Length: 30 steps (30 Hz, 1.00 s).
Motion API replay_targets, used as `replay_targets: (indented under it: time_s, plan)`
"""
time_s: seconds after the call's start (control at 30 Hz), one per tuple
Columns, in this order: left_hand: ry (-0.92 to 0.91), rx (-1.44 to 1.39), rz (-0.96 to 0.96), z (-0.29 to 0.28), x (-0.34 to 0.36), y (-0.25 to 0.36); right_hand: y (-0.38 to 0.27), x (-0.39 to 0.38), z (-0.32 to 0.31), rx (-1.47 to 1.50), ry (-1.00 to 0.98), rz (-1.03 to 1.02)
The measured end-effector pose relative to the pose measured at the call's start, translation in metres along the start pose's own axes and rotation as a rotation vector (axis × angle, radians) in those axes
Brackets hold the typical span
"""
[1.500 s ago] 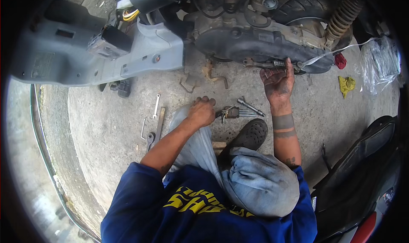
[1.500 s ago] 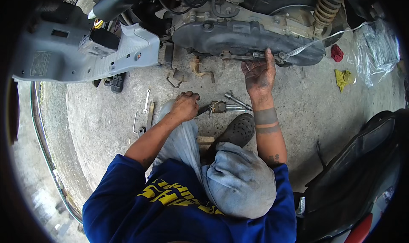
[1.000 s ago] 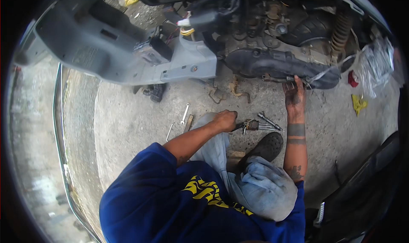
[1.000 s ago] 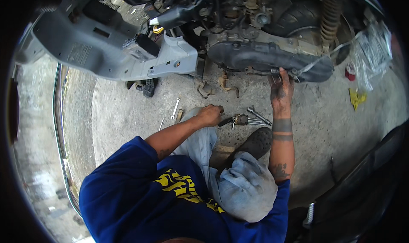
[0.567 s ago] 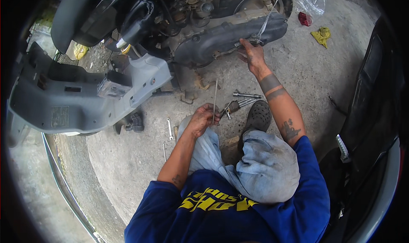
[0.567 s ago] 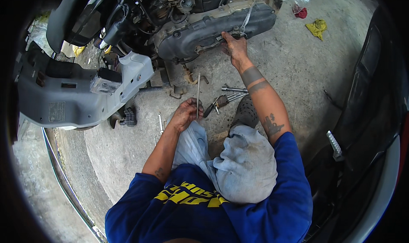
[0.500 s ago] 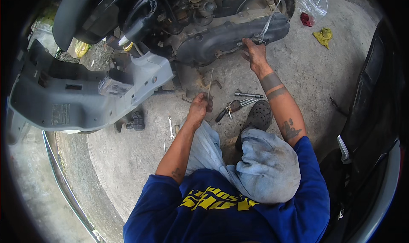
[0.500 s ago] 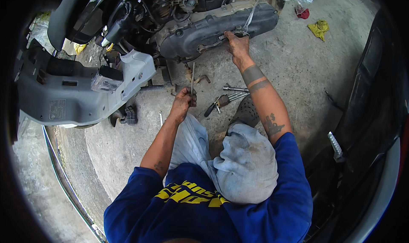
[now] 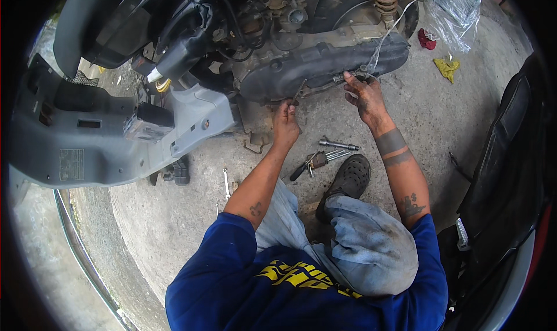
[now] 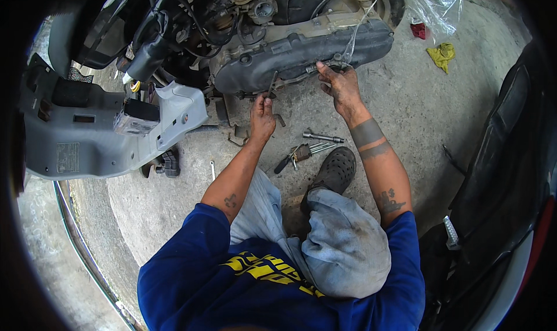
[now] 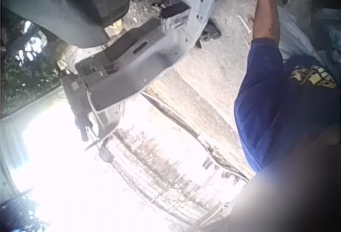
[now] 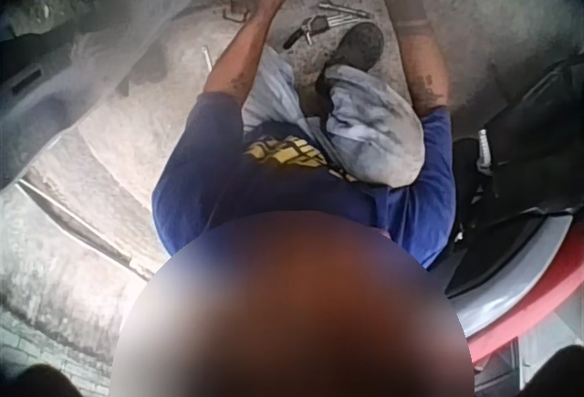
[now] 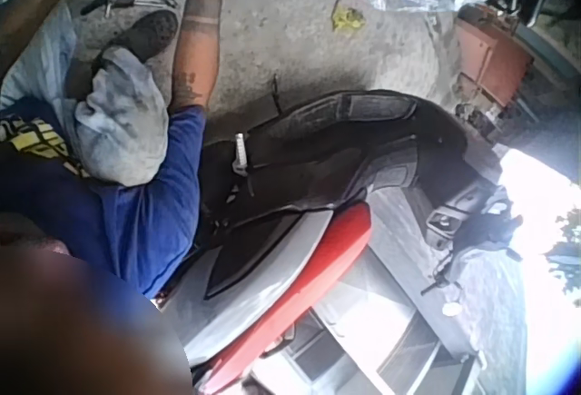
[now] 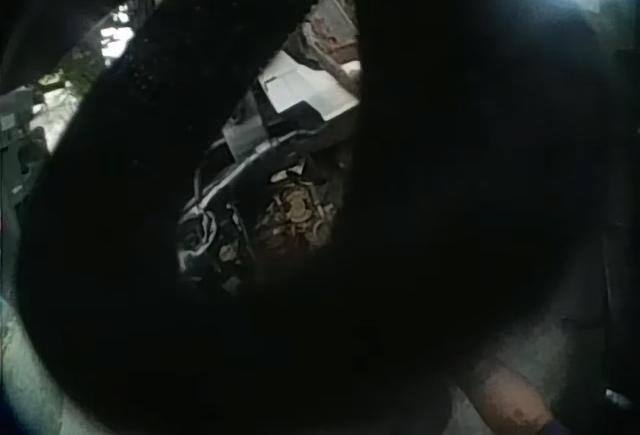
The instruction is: The recorder is repairing the belt or transmission cover of a motorcycle.
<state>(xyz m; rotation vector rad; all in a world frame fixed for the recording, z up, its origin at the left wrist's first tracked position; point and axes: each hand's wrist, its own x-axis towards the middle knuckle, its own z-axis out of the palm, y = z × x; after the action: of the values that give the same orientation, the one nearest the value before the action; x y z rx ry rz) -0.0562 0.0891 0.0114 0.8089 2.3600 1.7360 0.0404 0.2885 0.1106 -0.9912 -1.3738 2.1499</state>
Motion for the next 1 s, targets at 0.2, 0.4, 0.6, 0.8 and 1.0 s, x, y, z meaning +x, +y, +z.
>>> replay_targets:
  time_s: [0.2,0.4,0.6,0.8,1.0]
  plan:
    - [-0.044,0.009,0.038,-0.003,0.008,-0.013,-0.002,0.000,-0.004,-0.319,-0.005,-0.012]
    - [0.028,-0.067,-0.018,0.011,0.008,0.003,0.010,-0.003,-0.012,-0.807,0.207,-0.301]
    - [0.060,-0.189,-0.077,0.017,0.006,0.002,-0.004,-0.002,-0.020,-1.034,0.247,-0.560]
    - [0.000,-0.253,-0.150,0.016,0.009,-0.004,-0.014,0.010,-0.012,-1.122,0.004,-0.998]
    - [-0.117,-0.465,-0.309,0.020,0.014,-0.019,-0.008,0.014,-0.009,-1.335,0.051,-0.890]
